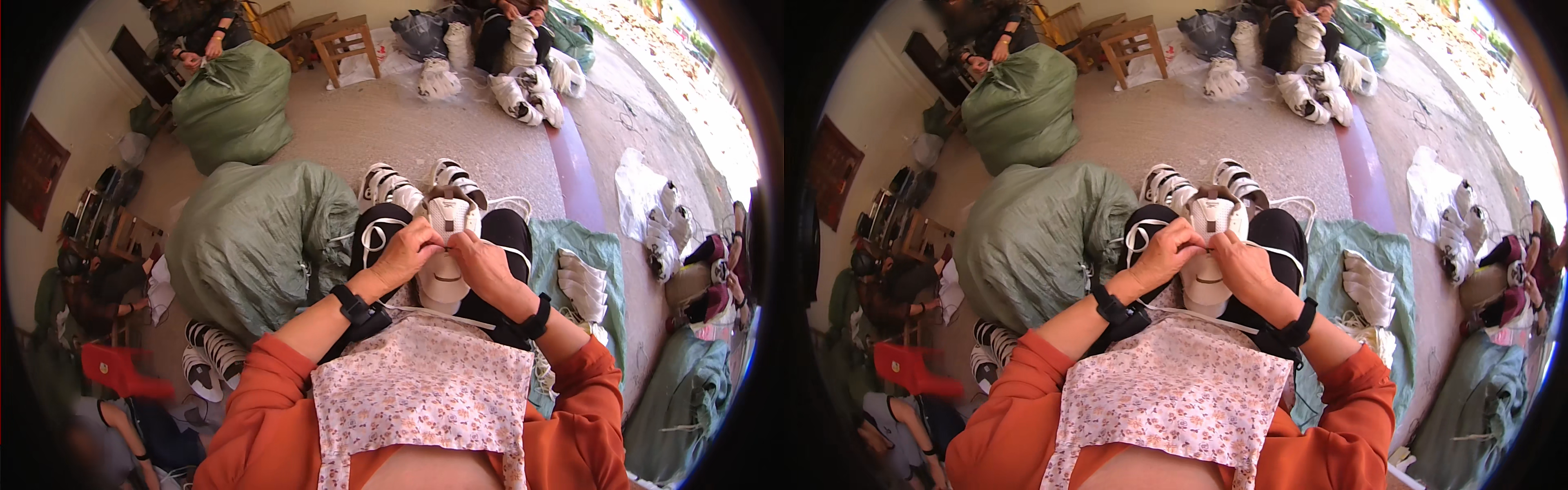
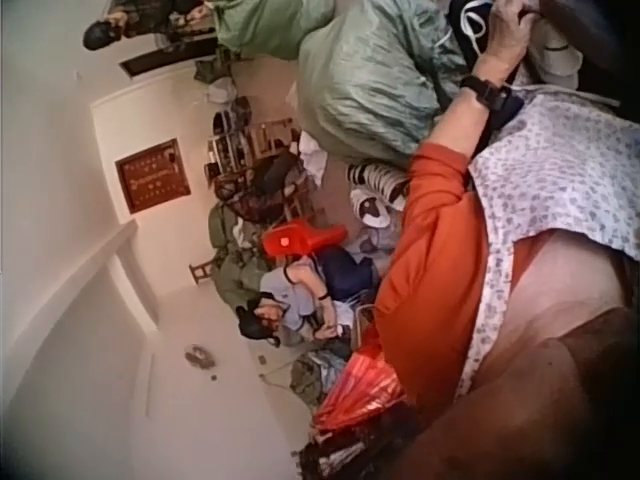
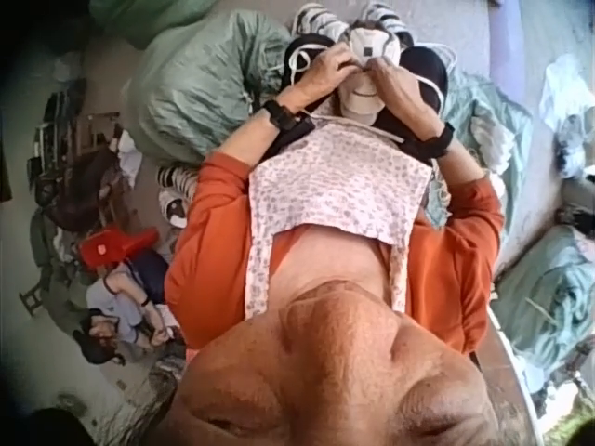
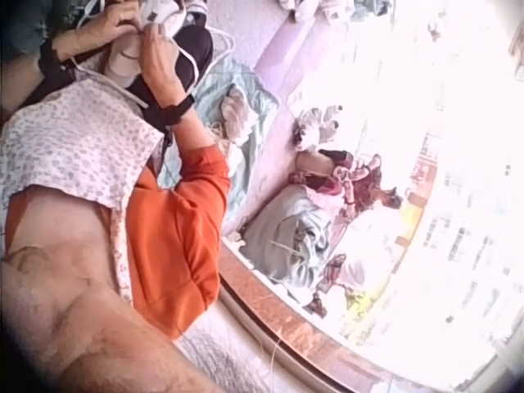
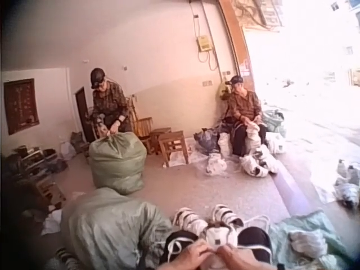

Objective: The recorder is lacing a pair of white shoes while sitting on the floor in a manufacturing or assembly area.

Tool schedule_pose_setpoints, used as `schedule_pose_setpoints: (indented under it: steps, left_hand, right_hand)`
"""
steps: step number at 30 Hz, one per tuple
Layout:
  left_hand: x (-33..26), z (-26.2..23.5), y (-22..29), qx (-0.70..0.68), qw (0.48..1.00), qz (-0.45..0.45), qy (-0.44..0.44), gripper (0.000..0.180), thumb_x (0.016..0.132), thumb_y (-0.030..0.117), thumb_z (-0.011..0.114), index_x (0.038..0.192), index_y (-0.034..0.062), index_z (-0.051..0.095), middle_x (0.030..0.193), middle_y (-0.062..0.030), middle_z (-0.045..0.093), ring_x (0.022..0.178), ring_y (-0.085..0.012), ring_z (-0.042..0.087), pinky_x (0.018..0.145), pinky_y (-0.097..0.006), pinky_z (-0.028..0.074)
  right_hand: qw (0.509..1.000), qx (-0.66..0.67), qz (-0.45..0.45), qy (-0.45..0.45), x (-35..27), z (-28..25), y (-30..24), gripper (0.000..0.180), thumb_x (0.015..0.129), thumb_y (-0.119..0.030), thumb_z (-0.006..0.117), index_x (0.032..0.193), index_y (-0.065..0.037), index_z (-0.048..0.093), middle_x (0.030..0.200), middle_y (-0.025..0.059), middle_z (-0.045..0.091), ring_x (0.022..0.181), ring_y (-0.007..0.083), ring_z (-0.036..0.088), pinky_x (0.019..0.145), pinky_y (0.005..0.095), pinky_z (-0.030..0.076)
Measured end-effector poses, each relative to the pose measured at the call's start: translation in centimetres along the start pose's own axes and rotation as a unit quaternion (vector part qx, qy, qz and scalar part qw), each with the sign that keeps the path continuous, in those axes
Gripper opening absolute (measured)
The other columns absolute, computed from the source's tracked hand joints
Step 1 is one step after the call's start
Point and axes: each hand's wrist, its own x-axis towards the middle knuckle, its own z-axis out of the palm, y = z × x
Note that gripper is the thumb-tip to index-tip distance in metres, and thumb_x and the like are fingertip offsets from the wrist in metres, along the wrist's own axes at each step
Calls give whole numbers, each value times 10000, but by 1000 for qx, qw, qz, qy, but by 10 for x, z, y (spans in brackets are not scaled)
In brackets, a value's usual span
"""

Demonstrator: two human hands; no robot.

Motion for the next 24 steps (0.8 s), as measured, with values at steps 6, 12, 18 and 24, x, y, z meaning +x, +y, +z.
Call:
schedule_pose_setpoints:
  steps: [6,12,18,24]
  left_hand:
    - [-8,-5,3,96,994,51,-12,102,817,41,637,887,16,566,893,-134,514,858,-333,572,733,-382,475]
    - [-46,-96,-20,361,919,-43,149,74,861,115,602,864,54,560,851,-104,542,795,-323,590,661,-402,478]
    - [-63,-125,-32,-88,916,-191,341,147,980,213,522,903,88,541,1104,-128,646,982,-263,640,757,-371,532]
    - [-26,-102,9,-640,727,-148,197,175,991,205,496,952,69,601,1099,-162,653,1111,-275,595,1076,-438,394]
  right_hand:
    - [997,49,27,-52,1,-16,-10,146,911,-174,542,993,-53,530,923,166,653,790,346,654,630,435,505]
    - [997,31,30,-60,3,-13,-7,164,911,-196,550,992,-57,521,929,148,651,799,345,653,640,434,503]
    - [996,79,30,-13,0,-10,1,220,883,-172,596,1054,-61,513,801,153,654,725,330,653,628,403,504]
    - [979,98,156,-83,-29,-38,6,200,809,-221,688,903,-58,617,742,122,661,679,335,644,609,405,484]
